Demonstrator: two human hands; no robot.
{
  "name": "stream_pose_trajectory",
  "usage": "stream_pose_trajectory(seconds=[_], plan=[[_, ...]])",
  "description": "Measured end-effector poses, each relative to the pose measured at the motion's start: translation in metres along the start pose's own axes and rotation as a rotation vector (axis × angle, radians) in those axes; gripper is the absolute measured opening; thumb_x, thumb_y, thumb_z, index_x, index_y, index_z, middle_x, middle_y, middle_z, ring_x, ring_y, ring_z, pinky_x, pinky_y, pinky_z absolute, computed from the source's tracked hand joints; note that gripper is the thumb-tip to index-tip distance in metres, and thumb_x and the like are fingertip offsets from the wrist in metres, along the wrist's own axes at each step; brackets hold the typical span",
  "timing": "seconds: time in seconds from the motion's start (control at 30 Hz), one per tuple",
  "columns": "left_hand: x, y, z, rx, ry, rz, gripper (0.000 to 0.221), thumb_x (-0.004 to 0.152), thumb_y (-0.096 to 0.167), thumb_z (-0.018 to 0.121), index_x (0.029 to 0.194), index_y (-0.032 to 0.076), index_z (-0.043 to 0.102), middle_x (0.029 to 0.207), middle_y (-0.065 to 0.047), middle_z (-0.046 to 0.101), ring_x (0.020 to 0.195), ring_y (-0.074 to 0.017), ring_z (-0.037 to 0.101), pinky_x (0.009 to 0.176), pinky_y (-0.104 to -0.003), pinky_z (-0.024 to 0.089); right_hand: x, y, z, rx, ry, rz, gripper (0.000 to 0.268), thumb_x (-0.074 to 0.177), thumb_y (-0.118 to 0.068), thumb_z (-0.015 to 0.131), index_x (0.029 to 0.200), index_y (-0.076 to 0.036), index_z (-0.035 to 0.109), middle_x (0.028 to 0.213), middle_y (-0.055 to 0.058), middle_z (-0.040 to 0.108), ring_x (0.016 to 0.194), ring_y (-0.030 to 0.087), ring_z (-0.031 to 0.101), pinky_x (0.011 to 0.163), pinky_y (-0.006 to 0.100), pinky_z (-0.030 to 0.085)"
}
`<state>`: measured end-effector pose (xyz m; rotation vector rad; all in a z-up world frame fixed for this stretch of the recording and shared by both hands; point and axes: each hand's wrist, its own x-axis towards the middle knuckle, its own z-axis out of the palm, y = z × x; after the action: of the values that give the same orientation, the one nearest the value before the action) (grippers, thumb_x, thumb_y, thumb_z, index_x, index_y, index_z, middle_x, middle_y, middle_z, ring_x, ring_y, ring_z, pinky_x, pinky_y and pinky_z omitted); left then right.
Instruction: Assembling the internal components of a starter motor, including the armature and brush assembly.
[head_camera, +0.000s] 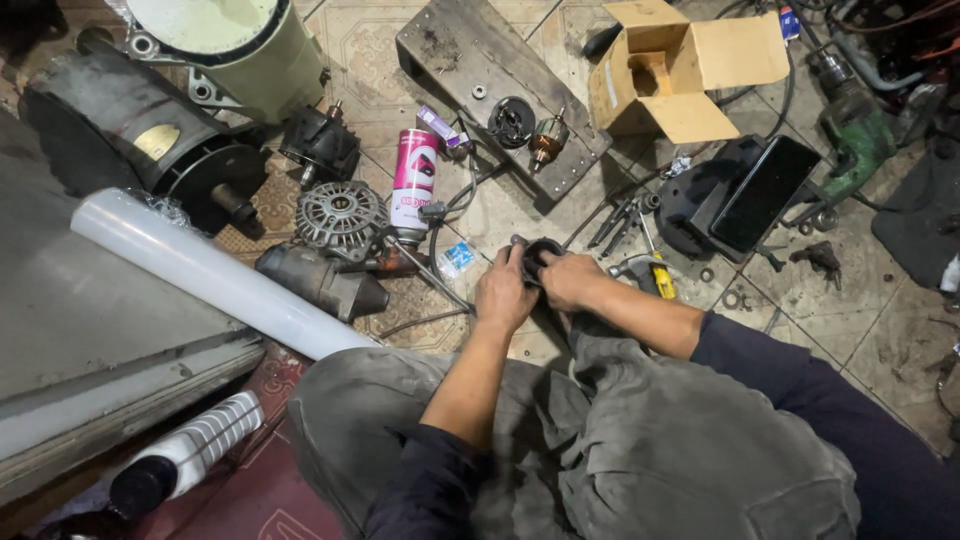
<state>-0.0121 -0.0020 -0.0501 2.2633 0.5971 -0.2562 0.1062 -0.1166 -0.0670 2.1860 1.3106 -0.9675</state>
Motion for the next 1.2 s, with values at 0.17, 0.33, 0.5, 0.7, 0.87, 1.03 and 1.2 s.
stream_pose_trajectory(seconds=[0.17, 0.33, 0.5, 0.7, 0.87, 1.03, 1.2], plan=[[-0.005, 0.005, -0.009, 0.013, -0.003, 0.006, 0.071, 0.076, 0.024, 0.075, 0.141, 0.020, 0.046, 0.136, -0.015, 0.057, 0.112, -0.0436, 0.068, 0.093, -0.052, 0.059, -0.034, -0.014, -0.037, -0.015, -0.025, -0.018, 0.047, 0.082, -0.024, 0.059, 0.124, -0.010, 0.074, 0.148, 0.013, 0.060, 0.113, 0.041, 0.070, 0.089, 0.057, 0.059], [-0.002, 0.004, -0.006, -0.006, 0.011, 0.016, 0.067, 0.078, 0.025, 0.072, 0.140, 0.019, 0.047, 0.137, -0.016, 0.057, 0.111, -0.0444, 0.068, 0.092, -0.053, 0.058, -0.002, 0.005, 0.003, -0.036, 0.013, -0.055, 0.044, 0.083, -0.021, 0.059, 0.122, -0.009, 0.074, 0.142, 0.014, 0.063, 0.108, 0.042, 0.072, 0.086, 0.058, 0.060], [0.002, -0.002, 0.001, 0.017, -0.009, 0.018, 0.071, 0.075, 0.025, 0.077, 0.139, 0.021, 0.045, 0.138, -0.013, 0.056, 0.115, -0.0425, 0.067, 0.095, -0.051, 0.058, -0.012, 0.001, -0.007, -0.021, 0.034, -0.071, 0.038, 0.084, -0.019, 0.056, 0.113, -0.007, 0.077, 0.129, 0.016, 0.070, 0.102, 0.041, 0.074, 0.082, 0.057, 0.061], [-0.001, 0.003, -0.007, 0.004, -0.028, 0.004, 0.071, 0.076, 0.025, 0.077, 0.139, 0.021, 0.044, 0.140, -0.014, 0.056, 0.117, -0.0431, 0.067, 0.096, -0.053, 0.057, -0.055, -0.013, -0.053, -0.004, 0.035, -0.110, 0.040, 0.081, -0.018, 0.056, 0.115, -0.005, 0.075, 0.128, 0.015, 0.069, 0.098, 0.043, 0.074, 0.081, 0.058, 0.061], [-0.001, 0.004, -0.009, -0.016, -0.016, -0.005, 0.067, 0.075, 0.022, 0.074, 0.136, 0.021, 0.047, 0.139, -0.013, 0.057, 0.116, -0.0425, 0.067, 0.095, -0.053, 0.058, -0.062, -0.018, -0.063, -0.028, 0.066, -0.131, 0.041, 0.081, -0.019, 0.057, 0.116, -0.006, 0.074, 0.128, 0.015, 0.068, 0.098, 0.042, 0.074, 0.080, 0.058, 0.061], [0.000, 0.001, -0.005, -0.025, -0.004, -0.012, 0.067, 0.074, 0.022, 0.074, 0.135, 0.021, 0.047, 0.138, -0.013, 0.057, 0.115, -0.0435, 0.067, 0.094, -0.054, 0.058, -0.058, -0.020, -0.065, -0.071, 0.045, -0.136, 0.038, 0.081, -0.022, 0.060, 0.111, -0.006, 0.077, 0.126, 0.015, 0.070, 0.101, 0.041, 0.074, 0.081, 0.056, 0.061], [0.002, 0.001, -0.003, -0.047, -0.004, -0.016, 0.066, 0.077, 0.026, 0.072, 0.137, 0.023, 0.046, 0.137, -0.012, 0.057, 0.115, -0.0428, 0.067, 0.095, -0.053, 0.058, -0.017, 0.002, -0.024, -0.007, 0.012, -0.082, 0.041, 0.080, -0.031, 0.056, 0.109, -0.013, 0.079, 0.132, 0.011, 0.068, 0.103, 0.041, 0.074, 0.084, 0.056, 0.061]])
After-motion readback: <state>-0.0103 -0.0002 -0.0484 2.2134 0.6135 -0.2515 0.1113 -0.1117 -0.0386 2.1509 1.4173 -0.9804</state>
